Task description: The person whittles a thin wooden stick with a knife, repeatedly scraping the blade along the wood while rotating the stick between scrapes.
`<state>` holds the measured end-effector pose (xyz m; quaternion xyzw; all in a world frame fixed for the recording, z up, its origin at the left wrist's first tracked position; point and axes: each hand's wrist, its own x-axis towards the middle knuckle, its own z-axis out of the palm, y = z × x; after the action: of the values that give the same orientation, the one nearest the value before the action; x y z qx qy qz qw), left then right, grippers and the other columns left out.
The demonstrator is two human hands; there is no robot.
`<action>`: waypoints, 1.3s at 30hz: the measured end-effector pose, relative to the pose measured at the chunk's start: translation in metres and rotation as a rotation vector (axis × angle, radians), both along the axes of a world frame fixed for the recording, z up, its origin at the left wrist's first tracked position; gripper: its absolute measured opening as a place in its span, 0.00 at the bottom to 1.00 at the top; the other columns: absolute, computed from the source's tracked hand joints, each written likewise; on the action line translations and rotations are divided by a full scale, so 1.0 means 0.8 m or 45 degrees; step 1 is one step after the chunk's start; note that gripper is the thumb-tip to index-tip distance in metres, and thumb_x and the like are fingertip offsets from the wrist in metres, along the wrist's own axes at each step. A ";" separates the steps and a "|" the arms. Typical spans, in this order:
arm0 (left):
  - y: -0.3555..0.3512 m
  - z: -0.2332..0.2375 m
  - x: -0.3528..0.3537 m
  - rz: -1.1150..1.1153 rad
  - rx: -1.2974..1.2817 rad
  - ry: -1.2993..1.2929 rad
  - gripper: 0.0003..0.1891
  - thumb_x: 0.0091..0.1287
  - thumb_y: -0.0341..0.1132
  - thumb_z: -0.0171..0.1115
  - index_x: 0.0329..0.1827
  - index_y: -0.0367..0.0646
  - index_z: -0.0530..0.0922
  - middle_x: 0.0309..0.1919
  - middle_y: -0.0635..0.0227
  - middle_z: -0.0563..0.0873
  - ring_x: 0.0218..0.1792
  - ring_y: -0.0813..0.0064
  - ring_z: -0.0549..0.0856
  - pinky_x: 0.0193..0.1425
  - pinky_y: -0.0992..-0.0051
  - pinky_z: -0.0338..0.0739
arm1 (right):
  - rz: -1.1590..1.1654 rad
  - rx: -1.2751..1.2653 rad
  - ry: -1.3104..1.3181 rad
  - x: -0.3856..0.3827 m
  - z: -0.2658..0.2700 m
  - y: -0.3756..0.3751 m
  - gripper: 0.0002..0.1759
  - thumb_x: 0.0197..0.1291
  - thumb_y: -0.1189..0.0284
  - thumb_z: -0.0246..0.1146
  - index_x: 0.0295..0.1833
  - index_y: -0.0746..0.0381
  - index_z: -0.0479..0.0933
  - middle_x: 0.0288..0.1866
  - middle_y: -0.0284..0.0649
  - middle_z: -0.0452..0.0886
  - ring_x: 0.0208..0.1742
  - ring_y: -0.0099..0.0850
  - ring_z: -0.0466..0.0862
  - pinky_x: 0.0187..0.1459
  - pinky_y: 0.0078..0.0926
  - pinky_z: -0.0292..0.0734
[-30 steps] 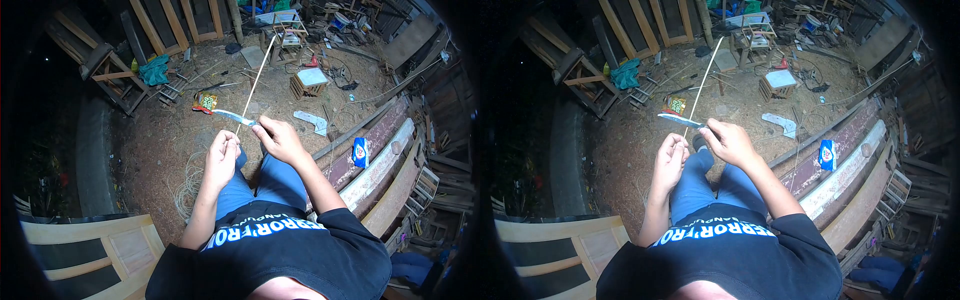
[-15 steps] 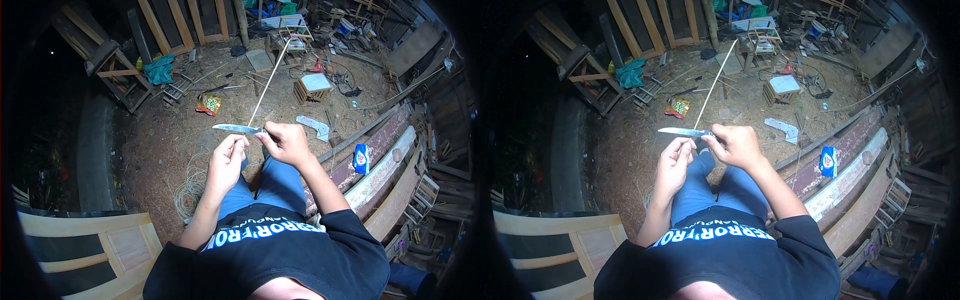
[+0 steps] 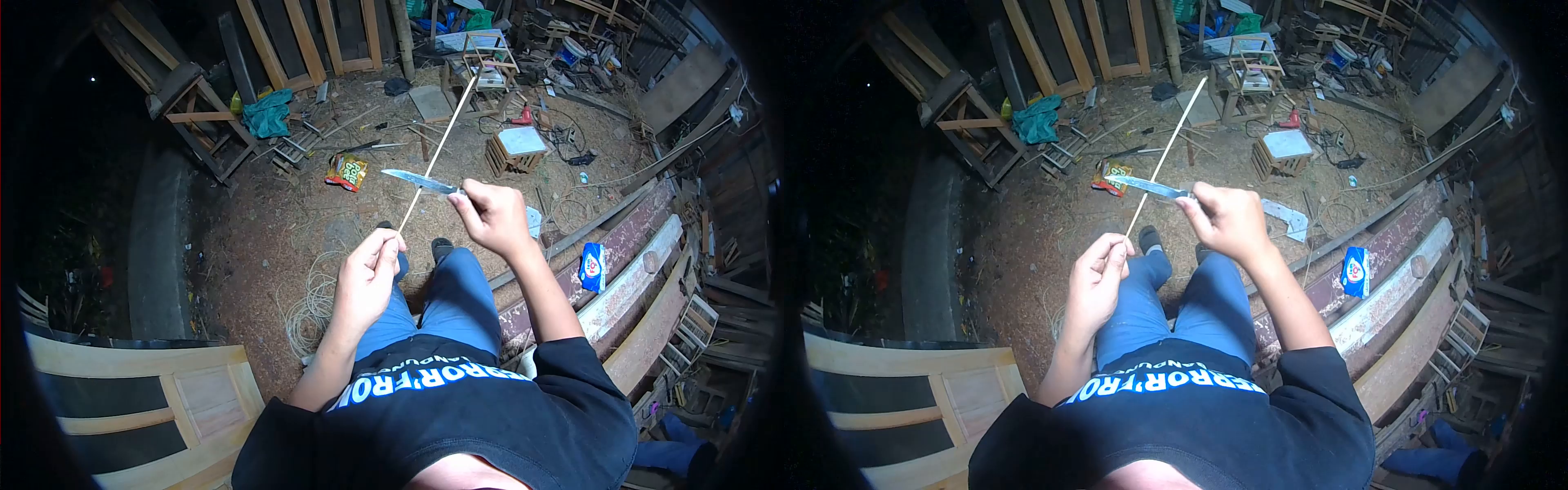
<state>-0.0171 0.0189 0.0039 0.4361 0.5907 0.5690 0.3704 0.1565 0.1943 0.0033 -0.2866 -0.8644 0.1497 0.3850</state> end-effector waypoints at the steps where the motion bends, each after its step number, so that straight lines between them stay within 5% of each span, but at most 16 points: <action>1: 0.000 0.001 0.000 0.002 0.010 -0.018 0.09 0.86 0.33 0.55 0.47 0.40 0.80 0.28 0.81 0.73 0.29 0.90 0.68 0.33 0.83 0.61 | 0.074 0.022 -0.066 0.000 0.001 -0.009 0.21 0.69 0.56 0.70 0.28 0.56 0.75 0.18 0.41 0.77 0.21 0.44 0.83 0.24 0.41 0.74; 4: -0.005 0.011 0.000 -0.036 -0.035 -0.036 0.09 0.86 0.33 0.55 0.46 0.40 0.80 0.28 0.81 0.73 0.29 0.90 0.69 0.33 0.83 0.62 | 0.198 0.077 -0.190 0.002 0.005 -0.025 0.20 0.69 0.56 0.70 0.29 0.55 0.77 0.19 0.43 0.78 0.21 0.44 0.84 0.25 0.40 0.76; 7: -0.009 0.003 -0.003 -0.019 -0.041 0.009 0.09 0.86 0.33 0.55 0.47 0.40 0.80 0.27 0.82 0.72 0.28 0.90 0.68 0.32 0.83 0.61 | -0.157 -0.020 -0.090 0.010 0.008 0.018 0.19 0.71 0.58 0.69 0.29 0.56 0.77 0.20 0.43 0.79 0.21 0.44 0.83 0.25 0.41 0.76; 11: -0.009 0.003 -0.001 -0.060 -0.065 -0.005 0.08 0.86 0.32 0.54 0.48 0.40 0.79 0.27 0.82 0.70 0.28 0.90 0.67 0.32 0.83 0.60 | 0.156 0.099 -0.291 0.004 0.007 -0.018 0.22 0.72 0.55 0.68 0.28 0.56 0.76 0.20 0.40 0.79 0.23 0.42 0.85 0.26 0.39 0.77; 15: -0.012 -0.001 -0.002 -0.037 -0.052 0.019 0.07 0.86 0.32 0.53 0.49 0.41 0.79 0.27 0.81 0.72 0.28 0.90 0.69 0.32 0.84 0.62 | -0.211 -0.075 -0.067 0.015 0.010 0.025 0.22 0.73 0.57 0.67 0.28 0.57 0.76 0.19 0.42 0.78 0.20 0.44 0.83 0.24 0.40 0.75; 20: -0.002 -0.015 -0.003 -0.056 0.054 -0.070 0.08 0.87 0.32 0.52 0.52 0.40 0.79 0.27 0.79 0.75 0.28 0.89 0.72 0.33 0.84 0.65 | 0.084 0.049 -0.142 0.006 0.011 -0.010 0.22 0.73 0.56 0.68 0.29 0.58 0.76 0.18 0.43 0.77 0.21 0.44 0.83 0.24 0.41 0.73; 24: 0.000 0.007 0.002 -0.017 -0.031 -0.109 0.09 0.87 0.32 0.52 0.52 0.38 0.80 0.29 0.76 0.78 0.28 0.88 0.74 0.34 0.83 0.67 | -0.066 -0.127 -0.108 0.006 0.010 0.001 0.20 0.73 0.57 0.67 0.30 0.56 0.77 0.19 0.44 0.78 0.23 0.45 0.84 0.25 0.43 0.74; 29: 0.005 -0.006 0.003 0.001 0.027 -0.108 0.11 0.87 0.32 0.52 0.49 0.37 0.81 0.28 0.77 0.78 0.29 0.88 0.75 0.35 0.83 0.68 | 0.221 -0.003 -0.227 -0.003 -0.005 -0.036 0.22 0.70 0.53 0.69 0.29 0.57 0.75 0.20 0.43 0.79 0.22 0.45 0.83 0.25 0.43 0.76; 33: -0.001 0.001 0.005 -0.018 0.005 -0.084 0.11 0.87 0.32 0.52 0.47 0.37 0.80 0.28 0.78 0.76 0.28 0.89 0.73 0.34 0.83 0.66 | 0.021 -0.067 -0.039 -0.003 -0.003 -0.011 0.22 0.71 0.54 0.69 0.28 0.57 0.75 0.19 0.44 0.78 0.21 0.46 0.83 0.24 0.43 0.75; 37: -0.002 -0.001 0.005 -0.011 -0.037 -0.053 0.11 0.87 0.33 0.52 0.45 0.38 0.79 0.27 0.79 0.75 0.27 0.89 0.71 0.32 0.83 0.63 | 0.336 0.080 -0.246 -0.005 0.003 -0.044 0.23 0.71 0.54 0.69 0.27 0.56 0.77 0.19 0.43 0.79 0.21 0.44 0.84 0.23 0.41 0.75; 39: -0.005 0.001 0.005 -0.009 -0.055 -0.044 0.12 0.87 0.34 0.52 0.45 0.39 0.79 0.27 0.79 0.74 0.27 0.90 0.70 0.31 0.83 0.62 | 0.209 -0.092 -0.107 -0.003 0.005 -0.026 0.21 0.70 0.56 0.70 0.27 0.56 0.77 0.19 0.43 0.79 0.21 0.45 0.83 0.24 0.41 0.75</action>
<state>-0.0130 0.0148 0.0048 0.4201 0.5947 0.5623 0.3919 0.1543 0.1735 0.0073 -0.2346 -0.8944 0.1998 0.3243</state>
